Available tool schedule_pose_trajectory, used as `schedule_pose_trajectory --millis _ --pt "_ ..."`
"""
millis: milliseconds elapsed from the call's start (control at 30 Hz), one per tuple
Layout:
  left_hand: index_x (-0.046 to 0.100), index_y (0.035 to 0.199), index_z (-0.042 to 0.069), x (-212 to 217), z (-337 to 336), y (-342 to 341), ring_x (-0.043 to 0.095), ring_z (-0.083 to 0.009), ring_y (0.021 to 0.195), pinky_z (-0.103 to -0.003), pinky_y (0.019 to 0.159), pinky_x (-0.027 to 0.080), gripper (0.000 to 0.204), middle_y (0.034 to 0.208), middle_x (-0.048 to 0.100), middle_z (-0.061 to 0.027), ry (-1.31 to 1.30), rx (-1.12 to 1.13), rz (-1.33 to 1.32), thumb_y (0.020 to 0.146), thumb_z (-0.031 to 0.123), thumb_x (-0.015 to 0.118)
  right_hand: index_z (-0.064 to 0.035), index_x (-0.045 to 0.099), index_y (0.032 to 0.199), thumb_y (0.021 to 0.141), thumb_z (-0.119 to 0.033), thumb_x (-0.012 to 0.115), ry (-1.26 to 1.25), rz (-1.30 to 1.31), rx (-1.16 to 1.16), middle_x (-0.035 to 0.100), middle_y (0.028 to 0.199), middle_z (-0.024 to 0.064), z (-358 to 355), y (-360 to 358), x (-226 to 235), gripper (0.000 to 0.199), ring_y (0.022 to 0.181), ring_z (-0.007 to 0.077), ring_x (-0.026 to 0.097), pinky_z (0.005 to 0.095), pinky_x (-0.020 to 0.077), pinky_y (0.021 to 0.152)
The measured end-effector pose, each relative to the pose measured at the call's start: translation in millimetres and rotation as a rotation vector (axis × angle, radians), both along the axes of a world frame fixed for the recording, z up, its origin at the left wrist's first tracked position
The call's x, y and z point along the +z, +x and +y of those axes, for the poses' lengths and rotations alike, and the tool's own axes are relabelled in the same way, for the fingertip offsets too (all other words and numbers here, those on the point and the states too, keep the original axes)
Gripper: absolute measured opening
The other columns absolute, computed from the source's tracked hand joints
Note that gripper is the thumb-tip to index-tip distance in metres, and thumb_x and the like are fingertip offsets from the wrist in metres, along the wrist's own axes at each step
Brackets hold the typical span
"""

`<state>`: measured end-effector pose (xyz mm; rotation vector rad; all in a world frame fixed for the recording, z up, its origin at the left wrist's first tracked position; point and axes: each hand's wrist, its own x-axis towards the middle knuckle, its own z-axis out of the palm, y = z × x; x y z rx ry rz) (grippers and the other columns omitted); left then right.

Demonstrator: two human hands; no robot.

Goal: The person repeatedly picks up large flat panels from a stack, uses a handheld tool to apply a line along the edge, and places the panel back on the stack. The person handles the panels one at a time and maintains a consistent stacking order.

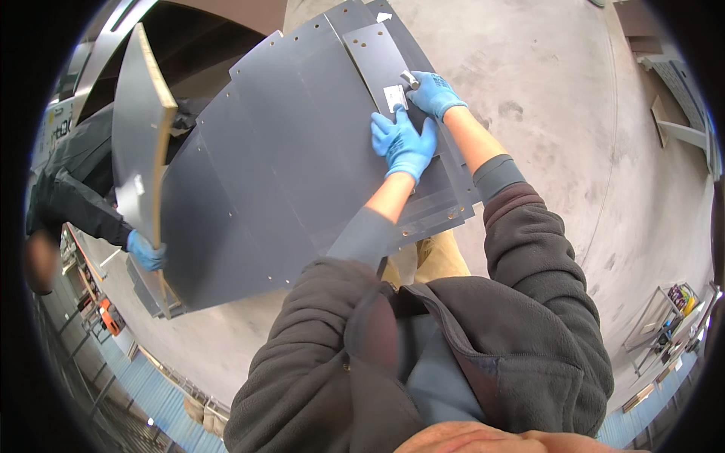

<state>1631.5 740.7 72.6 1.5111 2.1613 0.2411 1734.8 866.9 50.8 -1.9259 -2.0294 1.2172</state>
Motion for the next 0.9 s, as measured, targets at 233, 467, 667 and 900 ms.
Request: schedule_pose_trajectory --millis 233,467,667,900 --pt "0.056 0.153 0.007 21 -34 -57 0.028 -0.05 0.154 -0.058 0.124 0.025 0.077 0.166 0.031 -0.0317 0.315 -0.355 0.176 0.087 0.042 0.076 -0.0099 0.069 0.13 0.092 -0.031 0.073 -0.003 -0.035 0.093 0.073 0.128 0.0206 -1 5 7 0.044 0.121 0.0385 0.069 0.0467 0.0546 0.102" --pt "0.049 0.154 -0.001 52 -41 -7 0.029 -0.0537 0.155 -0.06 0.125 0.026 0.083 0.162 0.036 -0.0352 0.277 -0.483 0.035 0.087 0.04 0.075 -0.0086 0.069 0.137 0.089 -0.04 0.078 -0.131 -0.1 -0.019 0.074 0.131 0.0183 22 -2 35 0.058 0.122 0.0352 0.07 0.0444 0.0555 0.104" --pt "0.051 0.153 0.0 94 -64 -23 0.031 -0.054 0.154 -0.059 0.124 0.028 0.08 0.163 0.038 -0.0323 0.142 -0.466 -0.069 0.086 0.035 0.077 -0.0022 0.072 0.125 0.088 -0.044 0.08 -0.213 -0.192 0.109 0.074 0.127 0.0227 37 -39 50 0.057 0.12 0.0369 0.07 0.0453 0.0546 0.103" --pt "0.063 0.146 0.006 110 -15 -94 0.042 -0.0524 0.147 -0.06 0.12 0.035 0.066 0.154 0.051 -0.0281 0.511 -0.437 0.001 0.087 0.031 0.075 -0.0005 0.074 0.112 0.097 -0.051 0.07 0.018 -0.059 -0.096 0.078 0.1 0.0213 17 -6 77 0.053 0.1 0.0345 0.076 0.0432 0.0587 0.091"
